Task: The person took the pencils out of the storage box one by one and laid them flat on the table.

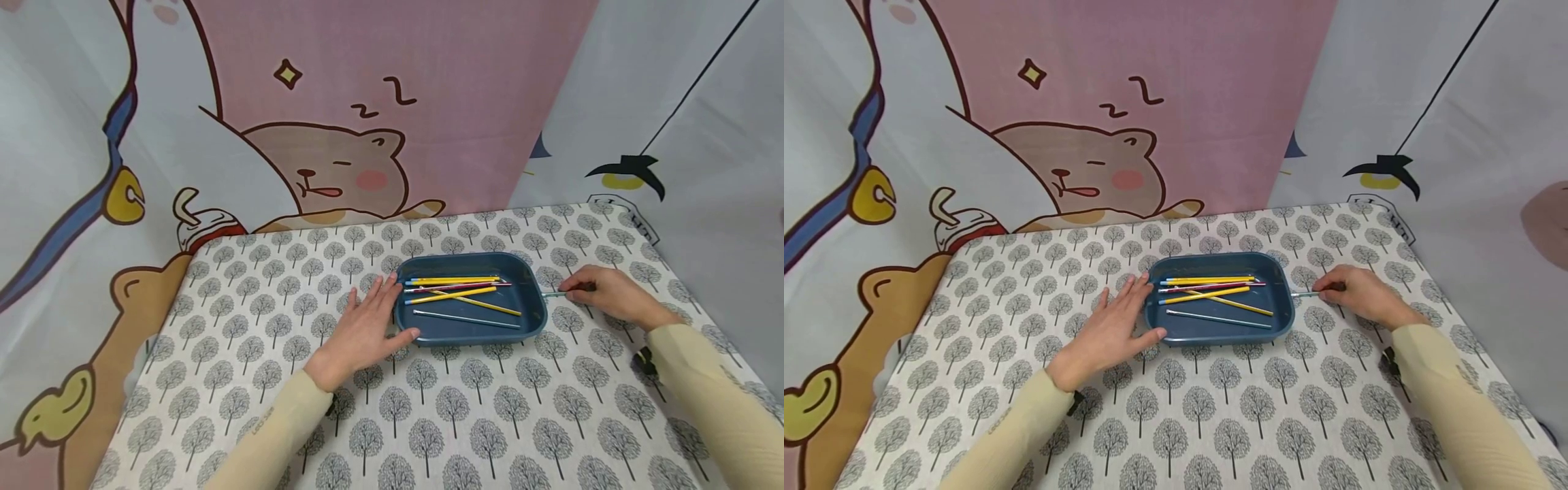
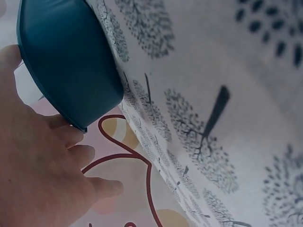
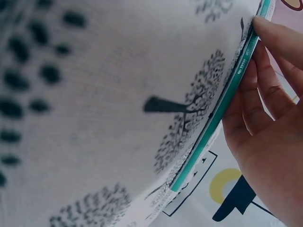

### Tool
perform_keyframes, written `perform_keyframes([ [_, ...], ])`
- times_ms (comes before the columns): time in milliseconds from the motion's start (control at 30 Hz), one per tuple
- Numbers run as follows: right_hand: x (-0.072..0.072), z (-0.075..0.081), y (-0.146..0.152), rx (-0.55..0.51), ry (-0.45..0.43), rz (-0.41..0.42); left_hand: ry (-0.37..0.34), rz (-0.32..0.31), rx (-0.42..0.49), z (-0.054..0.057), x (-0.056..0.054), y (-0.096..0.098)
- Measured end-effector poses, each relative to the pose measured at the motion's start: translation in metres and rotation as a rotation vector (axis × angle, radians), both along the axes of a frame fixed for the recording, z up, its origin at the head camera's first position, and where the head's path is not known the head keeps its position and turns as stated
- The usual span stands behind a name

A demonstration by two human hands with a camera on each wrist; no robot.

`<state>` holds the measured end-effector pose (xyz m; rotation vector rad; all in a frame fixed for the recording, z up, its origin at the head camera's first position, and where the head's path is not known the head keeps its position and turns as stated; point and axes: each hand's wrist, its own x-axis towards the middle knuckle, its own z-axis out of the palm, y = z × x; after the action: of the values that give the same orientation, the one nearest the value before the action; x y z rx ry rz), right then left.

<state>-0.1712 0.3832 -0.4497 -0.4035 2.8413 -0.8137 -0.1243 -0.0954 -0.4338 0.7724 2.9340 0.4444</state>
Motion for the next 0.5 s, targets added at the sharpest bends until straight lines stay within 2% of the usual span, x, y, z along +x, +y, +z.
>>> perform_keyframes([
  [133,0.002,0.006,-0.003,0.021,-0.027,-0.017,0.005,-0.012,0.005,-0.002,0.000,0.000],
  [267,0.009,0.021,-0.006,0.036,-0.013,-0.038,-0.001,-0.013,-0.004,-0.003,0.000,0.000],
  [367,0.018,0.033,-0.008,0.039,0.075,-0.052,0.002,-0.012,-0.010,-0.004,-0.001,0.000],
  [500,0.032,0.050,-0.020,-0.019,0.186,-0.074,0.001,-0.012,-0.013,-0.005,-0.001,0.000],
])
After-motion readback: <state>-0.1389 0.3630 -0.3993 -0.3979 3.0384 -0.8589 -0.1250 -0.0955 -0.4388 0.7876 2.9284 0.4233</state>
